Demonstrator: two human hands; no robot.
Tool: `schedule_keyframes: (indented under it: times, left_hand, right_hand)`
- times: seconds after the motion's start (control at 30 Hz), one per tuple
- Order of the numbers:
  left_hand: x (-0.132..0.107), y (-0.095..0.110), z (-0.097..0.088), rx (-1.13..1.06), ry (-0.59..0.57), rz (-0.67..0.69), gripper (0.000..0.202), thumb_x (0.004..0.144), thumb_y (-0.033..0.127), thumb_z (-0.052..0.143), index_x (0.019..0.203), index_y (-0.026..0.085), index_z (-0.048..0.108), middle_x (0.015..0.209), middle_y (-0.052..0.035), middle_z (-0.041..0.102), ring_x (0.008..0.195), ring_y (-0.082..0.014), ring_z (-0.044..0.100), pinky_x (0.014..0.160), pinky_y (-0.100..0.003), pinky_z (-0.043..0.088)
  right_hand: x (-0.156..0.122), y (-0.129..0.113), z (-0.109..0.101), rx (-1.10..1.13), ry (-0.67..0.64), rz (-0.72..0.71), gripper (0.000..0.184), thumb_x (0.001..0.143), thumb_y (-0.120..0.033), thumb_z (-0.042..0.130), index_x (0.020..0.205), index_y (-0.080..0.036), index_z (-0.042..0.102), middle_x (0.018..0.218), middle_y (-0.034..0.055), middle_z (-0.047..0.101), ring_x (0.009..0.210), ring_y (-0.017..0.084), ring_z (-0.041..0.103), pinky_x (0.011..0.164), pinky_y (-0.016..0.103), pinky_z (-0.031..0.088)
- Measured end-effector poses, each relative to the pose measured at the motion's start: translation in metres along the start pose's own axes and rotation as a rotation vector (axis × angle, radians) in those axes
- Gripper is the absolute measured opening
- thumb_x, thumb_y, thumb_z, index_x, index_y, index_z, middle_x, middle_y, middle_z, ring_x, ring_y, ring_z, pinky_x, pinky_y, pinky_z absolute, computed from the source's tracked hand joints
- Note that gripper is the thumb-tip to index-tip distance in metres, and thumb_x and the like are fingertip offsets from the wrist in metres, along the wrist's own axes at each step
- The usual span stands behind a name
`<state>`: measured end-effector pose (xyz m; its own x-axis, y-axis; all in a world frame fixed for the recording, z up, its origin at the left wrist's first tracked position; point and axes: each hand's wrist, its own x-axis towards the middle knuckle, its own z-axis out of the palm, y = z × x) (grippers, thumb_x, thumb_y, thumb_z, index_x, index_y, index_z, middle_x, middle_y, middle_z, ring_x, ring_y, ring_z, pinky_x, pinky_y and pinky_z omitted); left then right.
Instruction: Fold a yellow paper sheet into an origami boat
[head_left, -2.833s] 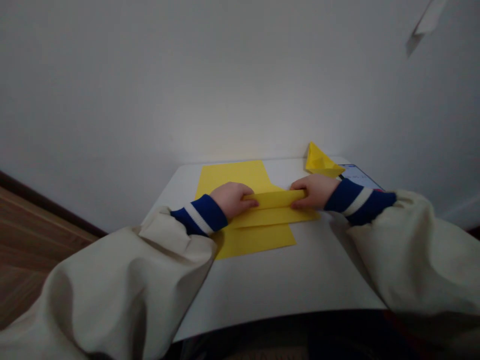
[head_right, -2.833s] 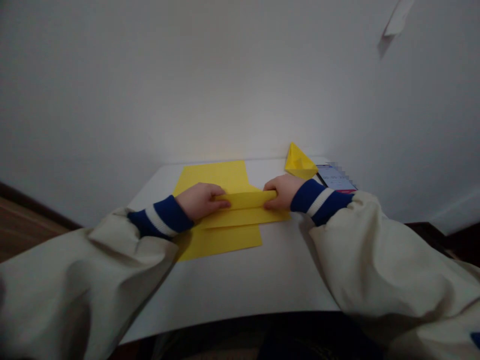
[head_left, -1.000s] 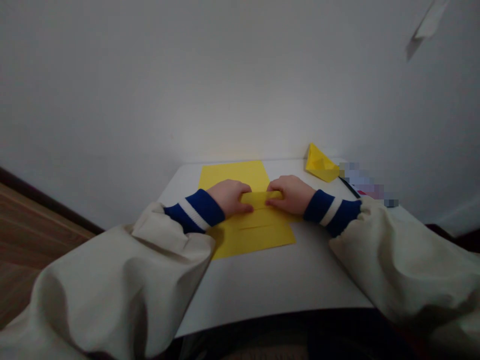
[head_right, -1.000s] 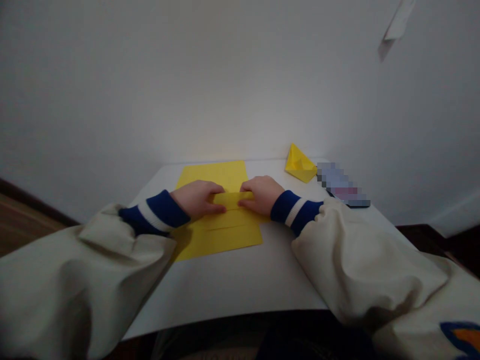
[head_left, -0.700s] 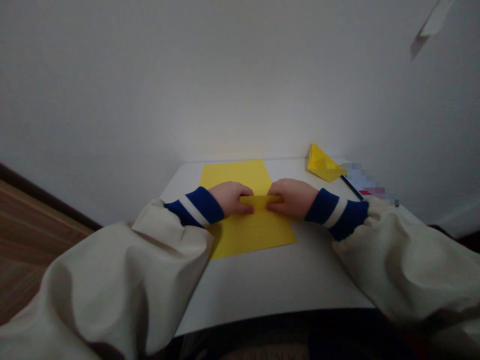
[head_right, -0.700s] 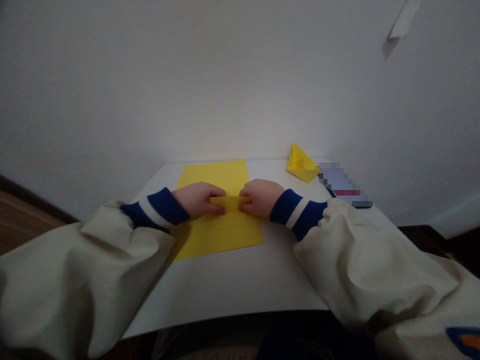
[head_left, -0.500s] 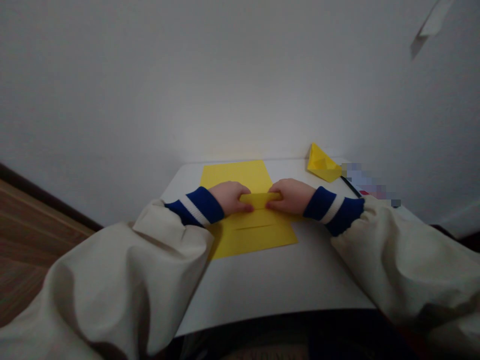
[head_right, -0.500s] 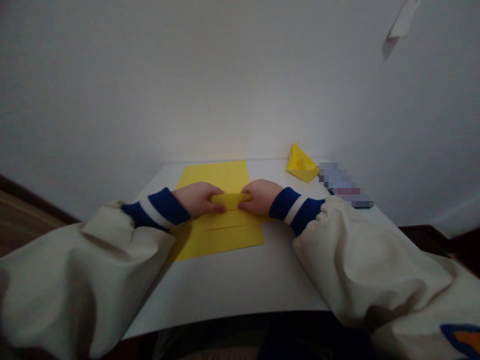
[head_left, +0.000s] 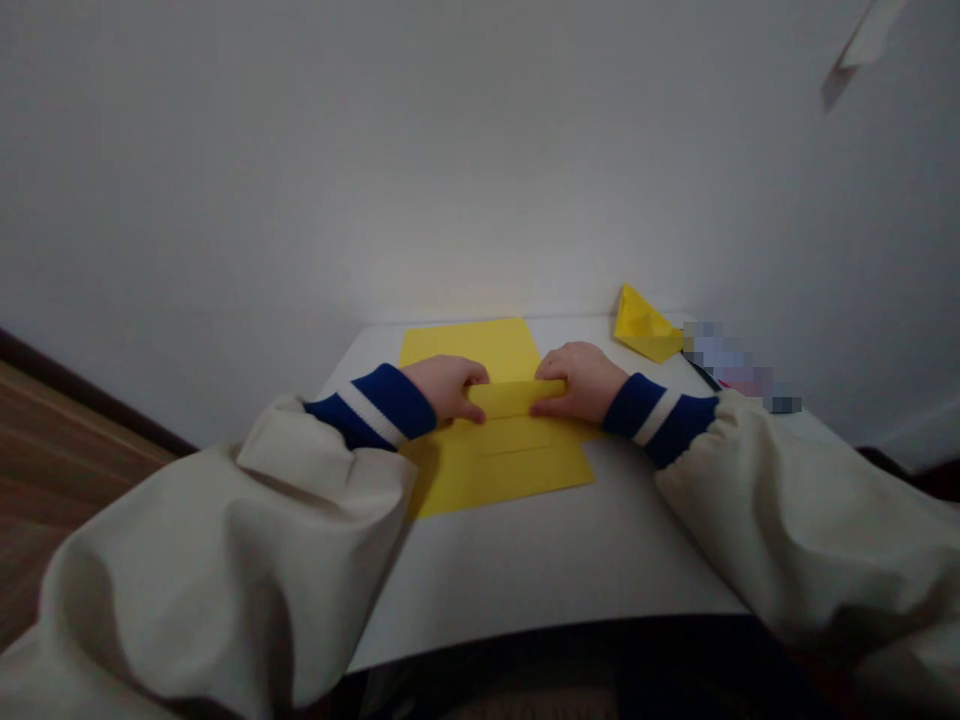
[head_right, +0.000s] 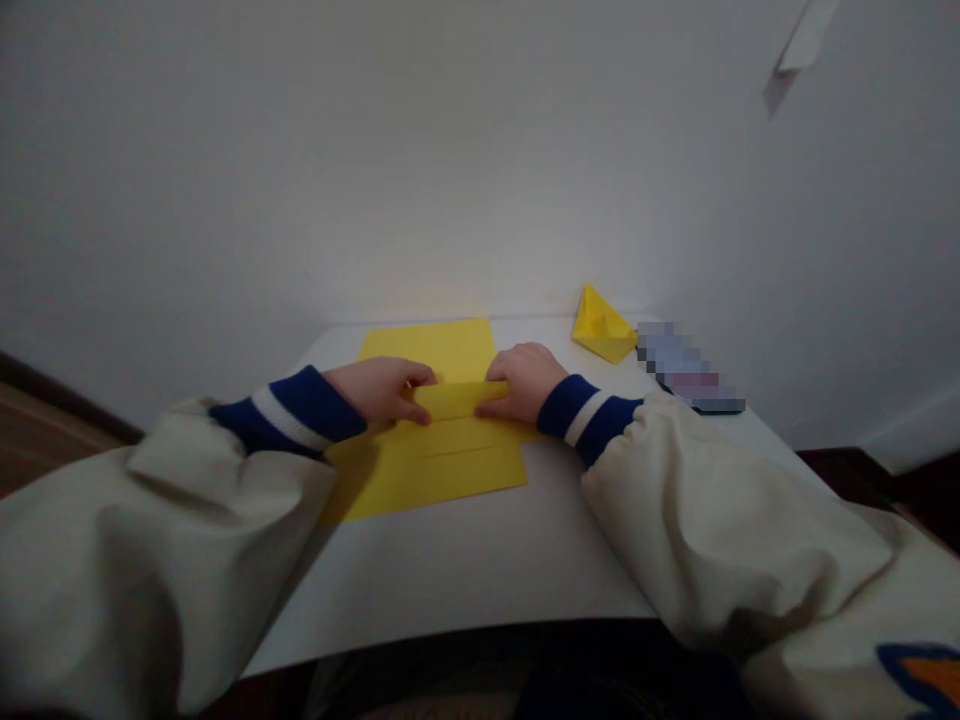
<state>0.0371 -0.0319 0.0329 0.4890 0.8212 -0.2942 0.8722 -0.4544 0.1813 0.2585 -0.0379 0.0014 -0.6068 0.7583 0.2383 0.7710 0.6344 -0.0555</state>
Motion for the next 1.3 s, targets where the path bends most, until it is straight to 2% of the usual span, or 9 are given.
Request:
schedule_keyframes:
  times: [0.13, 0.33, 0.47, 0.7, 0.87, 1.0, 1.17, 1.23, 1.3]
  left_hand:
    - [-0.001, -0.003, -0.002, -0.14, -0.1, -0.02, 0.044, 0.067, 0.03, 0.065, 0.106, 0.016, 0.054, 0.083, -0.0025, 0.065, 0.053, -0.0124, 0.057, 0.054, -0.023, 0.038]
    - [0.004, -0.015, -0.001, -0.066, -0.004, 0.008, 0.049, 0.058, 0.036, 0.07, 0.1, 0.015, 0.053, 0.083, -0.0026, 0.061, 0.066, -0.0142, 0.055, 0.061, -0.023, 0.038]
    - [0.007, -0.028, 0.001, -0.108, -0.029, 0.034, 0.053, 0.054, 0.04, 0.07, 0.097, 0.016, 0.05, 0.074, 0.0006, 0.055, 0.064, -0.0141, 0.052, 0.06, -0.023, 0.038]
    - [0.007, -0.036, 0.0, -0.24, -0.116, 0.083, 0.055, 0.05, 0.035, 0.068, 0.096, 0.017, 0.045, 0.071, 0.0035, 0.045, 0.059, -0.0107, 0.047, 0.056, -0.021, 0.037]
    - [0.006, -0.036, 0.0, -0.216, -0.105, 0.132, 0.057, 0.053, 0.04, 0.068, 0.1, 0.016, 0.048, 0.071, 0.0028, 0.049, 0.059, -0.0116, 0.046, 0.055, -0.022, 0.036]
    - [0.002, -0.021, 0.0, -0.04, 0.018, 0.127, 0.05, 0.067, 0.055, 0.058, 0.097, 0.015, 0.054, 0.075, -0.0019, 0.056, 0.063, -0.0151, 0.05, 0.057, -0.025, 0.035]
    - [0.002, 0.01, 0.01, 0.225, 0.379, 0.18, 0.041, 0.079, 0.055, 0.047, 0.087, 0.017, 0.061, 0.087, -0.0066, 0.061, 0.077, -0.0195, 0.055, 0.064, -0.028, 0.036]
    - [0.004, 0.017, 0.016, 0.256, 0.415, 0.19, 0.04, 0.081, 0.053, 0.047, 0.093, 0.018, 0.061, 0.088, -0.0059, 0.064, 0.078, -0.02, 0.057, 0.065, -0.028, 0.036]
    - [0.008, 0.018, 0.022, 0.261, 0.384, 0.192, 0.043, 0.081, 0.054, 0.047, 0.1, 0.018, 0.059, 0.086, -0.0056, 0.065, 0.077, -0.0206, 0.059, 0.063, -0.028, 0.036]
  right_hand:
    - [-0.001, 0.004, 0.006, 0.046, 0.014, 0.018, 0.046, 0.069, -0.059, 0.06, 0.087, -0.017, 0.07, 0.097, 0.006, 0.068, 0.089, 0.021, 0.059, 0.081, 0.032, 0.039]
    - [-0.002, 0.003, 0.005, 0.059, 0.005, 0.027, 0.044, 0.069, -0.057, 0.061, 0.087, -0.018, 0.069, 0.097, 0.0056, 0.068, 0.089, 0.022, 0.059, 0.082, 0.033, 0.039]
    - [-0.002, 0.003, 0.004, 0.066, -0.005, 0.023, 0.044, 0.07, -0.056, 0.061, 0.091, -0.018, 0.068, 0.1, 0.0065, 0.067, 0.092, 0.022, 0.058, 0.084, 0.034, 0.039]
    - [-0.001, 0.005, 0.006, 0.125, -0.042, 0.03, 0.043, 0.07, -0.053, 0.062, 0.093, -0.017, 0.068, 0.101, 0.0075, 0.066, 0.095, 0.023, 0.057, 0.085, 0.034, 0.041]
    - [-0.001, 0.006, 0.007, 0.135, -0.034, 0.053, 0.046, 0.068, -0.052, 0.065, 0.097, -0.017, 0.067, 0.101, 0.0085, 0.066, 0.096, 0.024, 0.057, 0.086, 0.036, 0.041]
    - [0.0, 0.005, 0.008, 0.139, -0.035, 0.052, 0.048, 0.068, -0.052, 0.065, 0.098, -0.015, 0.067, 0.101, 0.0098, 0.066, 0.096, 0.023, 0.057, 0.089, 0.035, 0.041]
    - [0.0, 0.003, 0.006, 0.135, -0.026, 0.062, 0.051, 0.067, -0.053, 0.065, 0.1, -0.015, 0.066, 0.103, 0.0098, 0.066, 0.098, 0.024, 0.056, 0.09, 0.036, 0.04]
    - [0.001, 0.002, 0.005, 0.127, -0.029, 0.064, 0.05, 0.067, -0.054, 0.064, 0.099, -0.015, 0.067, 0.102, 0.0093, 0.066, 0.096, 0.024, 0.057, 0.089, 0.035, 0.04]
    - [0.002, 0.0, 0.004, 0.116, -0.039, 0.045, 0.049, 0.069, -0.055, 0.062, 0.098, -0.015, 0.067, 0.101, 0.0091, 0.066, 0.095, 0.023, 0.057, 0.088, 0.035, 0.04]
